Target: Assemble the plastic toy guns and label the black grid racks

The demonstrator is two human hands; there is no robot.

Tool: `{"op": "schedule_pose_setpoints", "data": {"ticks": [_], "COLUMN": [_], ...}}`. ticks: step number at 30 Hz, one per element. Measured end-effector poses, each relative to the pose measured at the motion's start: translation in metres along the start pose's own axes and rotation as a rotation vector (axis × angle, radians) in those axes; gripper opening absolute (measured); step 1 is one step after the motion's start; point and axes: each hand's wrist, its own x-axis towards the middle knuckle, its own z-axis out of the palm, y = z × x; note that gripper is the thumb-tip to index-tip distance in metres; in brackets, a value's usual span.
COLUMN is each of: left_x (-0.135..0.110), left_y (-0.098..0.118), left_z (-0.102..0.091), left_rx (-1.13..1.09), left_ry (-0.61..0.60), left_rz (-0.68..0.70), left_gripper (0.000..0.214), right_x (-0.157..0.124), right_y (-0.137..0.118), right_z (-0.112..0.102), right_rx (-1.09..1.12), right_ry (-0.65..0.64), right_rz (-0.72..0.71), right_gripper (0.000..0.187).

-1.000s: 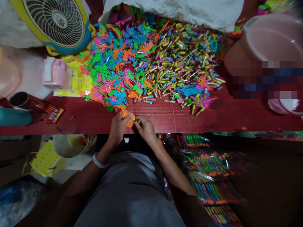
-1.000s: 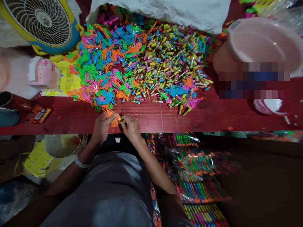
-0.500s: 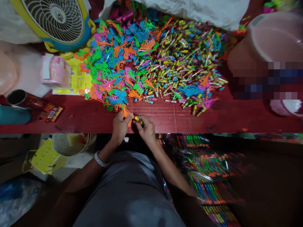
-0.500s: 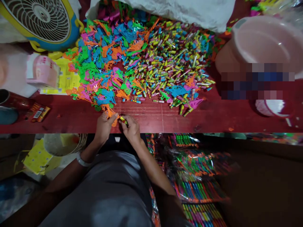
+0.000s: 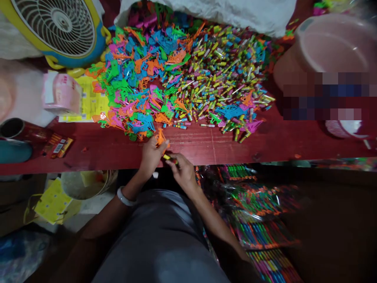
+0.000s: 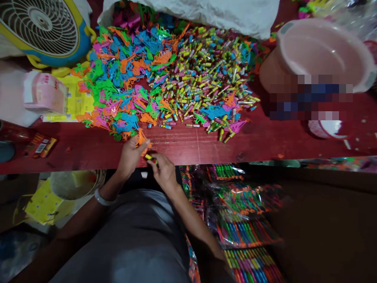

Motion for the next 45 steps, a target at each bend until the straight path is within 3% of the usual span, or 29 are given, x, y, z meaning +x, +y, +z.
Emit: {"op": "schedule_pose_setpoints", "data": {"ticks": [3,5,8,11,19,26,29,32,35,37,39,41,43,45], "left_x": [0.003,0.003,0.003,0.003,-0.003,-0.007,-0.003,0.015,0.043,0.061,0.071,0.075,0.074,0.073], "left_y": [0.007,0.009,0.009,0.004,-0.009,-0.011,-0.015,-0.013,-0.006,0.0,0.003,0.005,0.005,0.006], "left_z": [-0.003,-0.006,-0.011,-0.015,-0.01,-0.008,-0.006,-0.004,-0.002,0.0,0.002,0.002,-0.001,-0.009], "left_rx": [-0.138,-0.179,-0.271,-0.251,-0.168,-0.112,-0.095,0.046,0.387,0.664,0.884,0.992,0.988,0.872], "left_ry": [-0.037,0.071,0.28,0.24,0.139,0.207,0.089,-0.062,-0.054,-0.07,-0.117,-0.14,-0.133,-0.092], "left_rz": [-0.017,0.002,0.058,0.051,0.008,0.047,0.011,0.107,0.354,0.441,0.441,0.423,0.434,0.463], "left_gripper": [0.024,0.025,0.025,0.025,0.023,0.022,0.025,0.026,0.033,0.039,0.04,0.039,0.037,0.034], "right_x": [0.012,0.018,0.019,0.021,0.032,0.02,0.018,0.028,0.049,0.066,0.081,0.093,0.1,0.104], "right_y": [0.004,0.009,0.016,0.019,0.006,0.006,0.015,0.038,0.066,0.077,0.079,0.074,0.068,0.063], "right_z": [-0.014,-0.016,-0.011,-0.004,0.0,0.012,0.004,-0.037,-0.086,-0.099,-0.087,-0.057,-0.024,-0.002], "right_rx": [0.048,0.053,0.077,0.167,0.218,0.117,0.089,-0.048,-0.4,-0.55,-0.538,-0.462,-0.452,-0.456], "right_ry": [0.027,0.008,0.053,0.127,0.056,0.005,-0.041,0.122,0.515,0.605,0.499,0.298,0.171,0.122], "right_rz": [-0.001,0.001,0.183,0.323,0.068,-0.04,-0.034,-0.018,0.07,0.062,-0.012,-0.068,-0.027,0.035], "right_gripper": [0.017,0.019,0.026,0.034,0.03,0.035,0.035,0.034,0.041,0.045,0.044,0.042,0.041,0.037]}}
